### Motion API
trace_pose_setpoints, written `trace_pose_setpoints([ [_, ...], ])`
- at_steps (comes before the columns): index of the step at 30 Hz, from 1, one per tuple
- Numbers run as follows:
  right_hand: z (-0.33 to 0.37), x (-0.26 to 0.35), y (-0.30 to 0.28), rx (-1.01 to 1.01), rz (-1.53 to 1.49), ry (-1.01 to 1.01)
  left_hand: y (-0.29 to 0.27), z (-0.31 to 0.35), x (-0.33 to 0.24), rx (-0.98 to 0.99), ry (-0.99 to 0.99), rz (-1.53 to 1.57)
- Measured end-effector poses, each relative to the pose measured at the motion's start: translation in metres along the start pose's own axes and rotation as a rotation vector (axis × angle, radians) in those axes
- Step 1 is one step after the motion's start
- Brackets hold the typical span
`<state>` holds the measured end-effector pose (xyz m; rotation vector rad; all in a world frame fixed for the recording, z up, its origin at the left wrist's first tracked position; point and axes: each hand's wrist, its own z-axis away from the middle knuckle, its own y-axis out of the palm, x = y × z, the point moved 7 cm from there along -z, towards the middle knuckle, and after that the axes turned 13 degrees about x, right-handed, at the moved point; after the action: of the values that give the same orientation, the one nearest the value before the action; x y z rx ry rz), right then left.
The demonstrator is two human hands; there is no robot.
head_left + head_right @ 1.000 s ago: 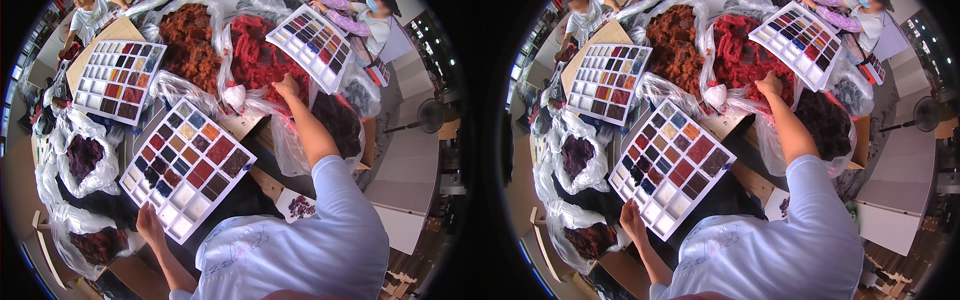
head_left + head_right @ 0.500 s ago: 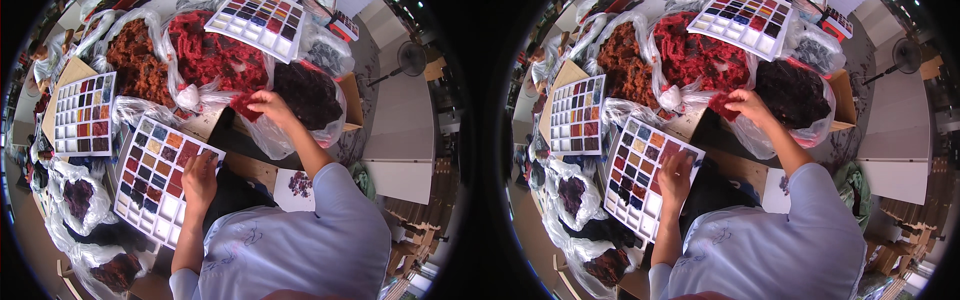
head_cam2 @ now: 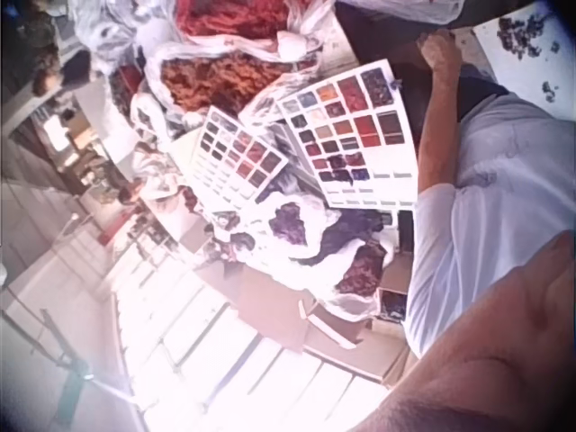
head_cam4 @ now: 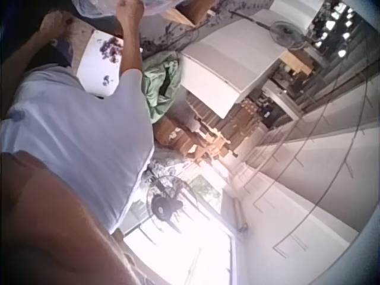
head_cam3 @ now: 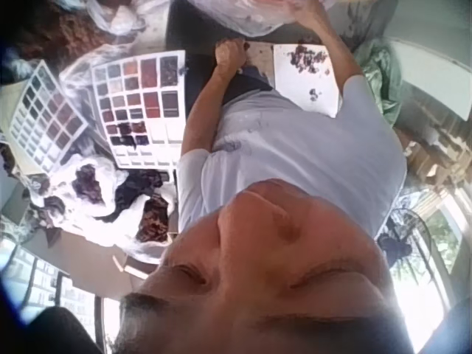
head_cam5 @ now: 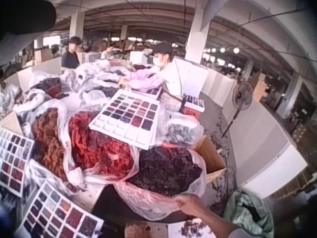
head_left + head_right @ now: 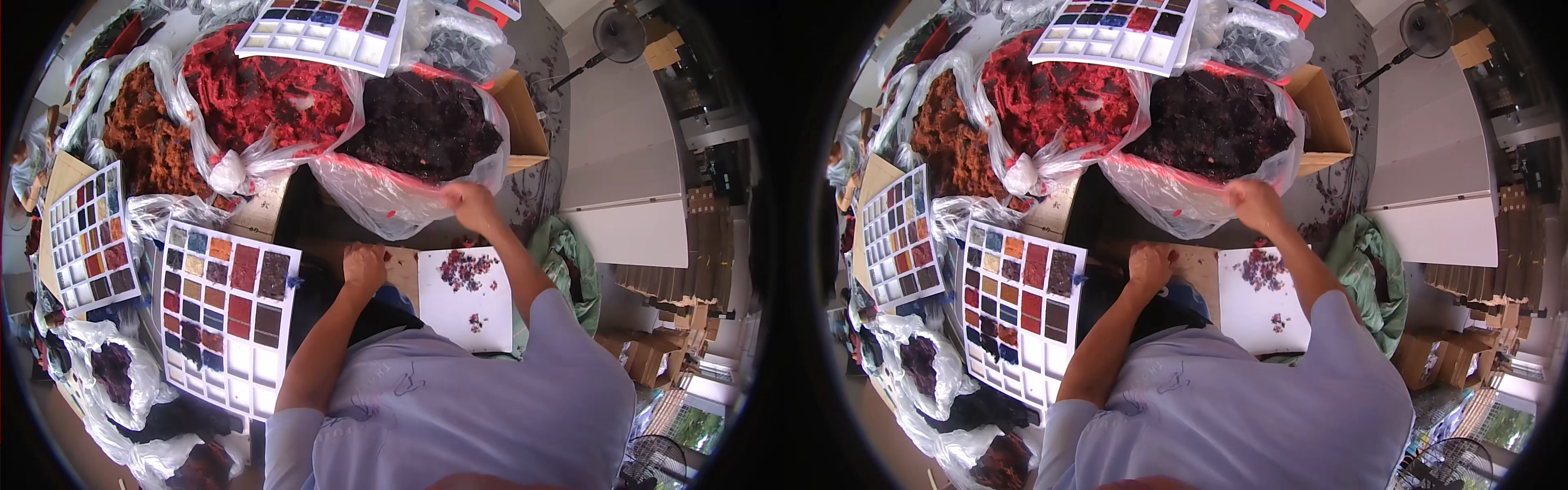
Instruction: Organizing and placing fabric swatches into a white grid sample tray.
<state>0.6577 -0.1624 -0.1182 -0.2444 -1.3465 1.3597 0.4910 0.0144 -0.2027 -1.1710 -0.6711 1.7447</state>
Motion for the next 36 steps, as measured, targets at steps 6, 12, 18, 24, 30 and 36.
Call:
trace_pose_setpoints([
  [6,-0.119,-0.009,-0.034,-0.114,0.325,-0.117,-0.018,0.024,-0.008,-0.13,0.08,0.098],
  [12,-0.164,-0.026,-0.008,0.473,0.642,0.064,-0.024,0.037,-0.007,-0.209,0.128,0.266],
  [18,-0.145,-0.027,-0.022,0.349,0.302,-0.084,-0.043,0.041,-0.008,-0.237,0.16,0.355],
  [24,-0.146,-0.024,0.009,0.352,0.623,-0.025,-0.048,0.051,-0.014,-0.239,0.172,0.396],
  [30,-0.162,0.016,-0.026,0.452,0.695,-0.167,-0.041,0.057,-0.004,-0.287,0.123,0.4],
  [36,-0.162,-0.017,-0.1,-0.194,0.227,0.042,-0.056,0.061,0.004,-0.298,0.13,0.431],
])
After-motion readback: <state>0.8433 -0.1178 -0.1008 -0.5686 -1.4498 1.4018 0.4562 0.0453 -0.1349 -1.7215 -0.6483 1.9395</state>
